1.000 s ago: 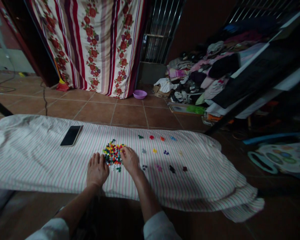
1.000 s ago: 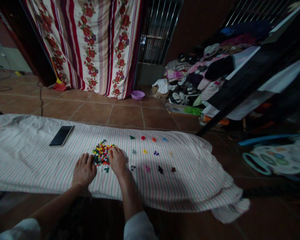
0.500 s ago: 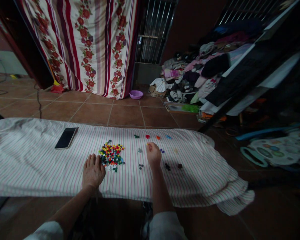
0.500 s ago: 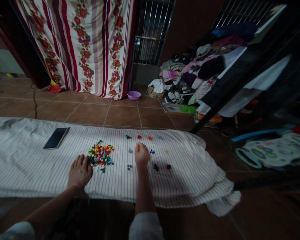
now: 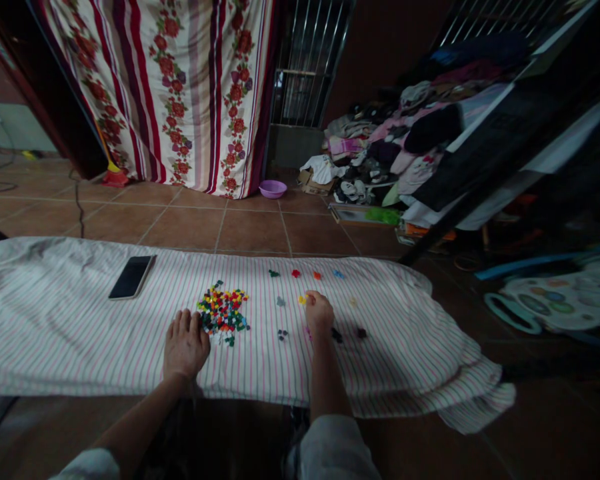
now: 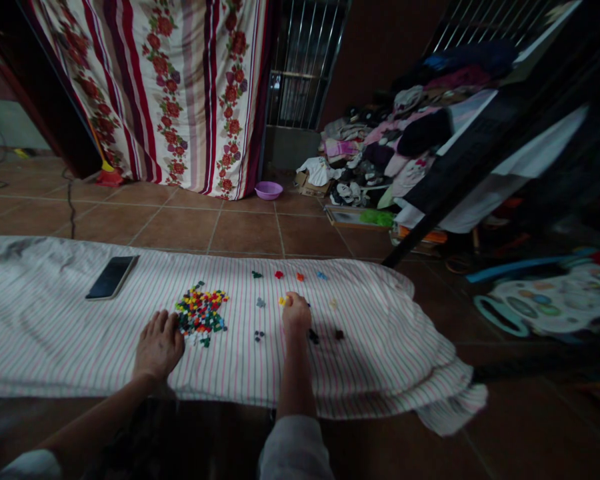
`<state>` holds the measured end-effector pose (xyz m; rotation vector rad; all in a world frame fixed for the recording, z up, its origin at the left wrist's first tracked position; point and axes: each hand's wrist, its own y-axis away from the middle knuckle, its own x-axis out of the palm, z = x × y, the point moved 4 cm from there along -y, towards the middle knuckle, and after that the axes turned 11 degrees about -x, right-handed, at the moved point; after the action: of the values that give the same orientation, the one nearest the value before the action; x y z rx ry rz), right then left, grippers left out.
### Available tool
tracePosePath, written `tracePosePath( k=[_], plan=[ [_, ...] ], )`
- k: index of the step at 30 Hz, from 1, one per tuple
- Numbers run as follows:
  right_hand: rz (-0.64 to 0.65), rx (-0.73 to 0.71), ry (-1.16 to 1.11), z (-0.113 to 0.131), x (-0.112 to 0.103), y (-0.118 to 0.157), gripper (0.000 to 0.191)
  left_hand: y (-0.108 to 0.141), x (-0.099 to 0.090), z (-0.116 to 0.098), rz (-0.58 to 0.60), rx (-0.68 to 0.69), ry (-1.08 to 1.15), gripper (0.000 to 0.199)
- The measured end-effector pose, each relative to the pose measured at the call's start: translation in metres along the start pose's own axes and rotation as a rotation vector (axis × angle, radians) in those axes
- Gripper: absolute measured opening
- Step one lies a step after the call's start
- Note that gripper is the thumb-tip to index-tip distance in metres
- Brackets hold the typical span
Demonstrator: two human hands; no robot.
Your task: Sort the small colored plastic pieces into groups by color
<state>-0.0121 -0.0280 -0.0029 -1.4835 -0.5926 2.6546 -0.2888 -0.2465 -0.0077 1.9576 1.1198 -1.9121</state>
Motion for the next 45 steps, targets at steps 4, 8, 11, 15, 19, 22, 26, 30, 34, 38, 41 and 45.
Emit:
tracePosePath(
  k=[4,8,11,15,19,22,26,30,34,38,41,45],
  plan=[
    [0.013,-0.046,-0.022,0.000,0.005,0.000,0.033,-0.001,0.000,0.000,-0.013,-0.006,0.017,0.046],
    [0.009,-0.112,-0.055,-0.001,0.008,0.000,0.034,0.000,0.000,0.001,-0.006,-0.018,0.091,0.046],
    [0.006,-0.141,-0.082,0.000,0.009,0.000,0.037,0.000,0.000,0.001,-0.007,-0.023,0.121,0.047],
    [-0.032,-0.136,-0.103,0.002,0.009,-0.001,0.038,0.000,-0.001,0.000,0.004,-0.026,0.104,0.047],
    [0.003,-0.127,-0.089,0.004,0.011,-0.002,0.039,0.000,-0.001,0.000,0.016,-0.026,0.088,0.047],
    [0.041,-0.120,-0.093,0.004,0.011,-0.002,0.040,0.000,-0.001,0.000,0.015,-0.032,0.075,0.047],
    [0.023,-0.124,-0.098,0.004,0.007,-0.002,0.040,-0.001,-0.002,0.000,0.015,-0.029,0.079,0.047],
    [-0.050,-0.140,-0.096,0.013,0.001,-0.002,0.038,-0.001,-0.003,-0.001,0.013,-0.023,0.073,0.047],
    [-0.051,-0.203,-0.124,0.041,0.002,0.001,0.036,-0.001,-0.003,-0.001,0.011,-0.031,0.089,0.047],
    [0.091,-0.356,-0.206,0.083,0.014,0.013,0.031,0.000,-0.002,0.000,0.016,-0.026,0.095,0.047],
    [0.221,-0.452,-0.238,0.112,0.024,0.028,0.028,0.000,-0.002,0.000,0.013,-0.024,0.076,0.047],
    [0.344,-0.561,-0.251,0.140,0.034,0.045,0.025,-0.001,-0.004,-0.001,0.016,-0.025,0.062,0.047]
  ],
)
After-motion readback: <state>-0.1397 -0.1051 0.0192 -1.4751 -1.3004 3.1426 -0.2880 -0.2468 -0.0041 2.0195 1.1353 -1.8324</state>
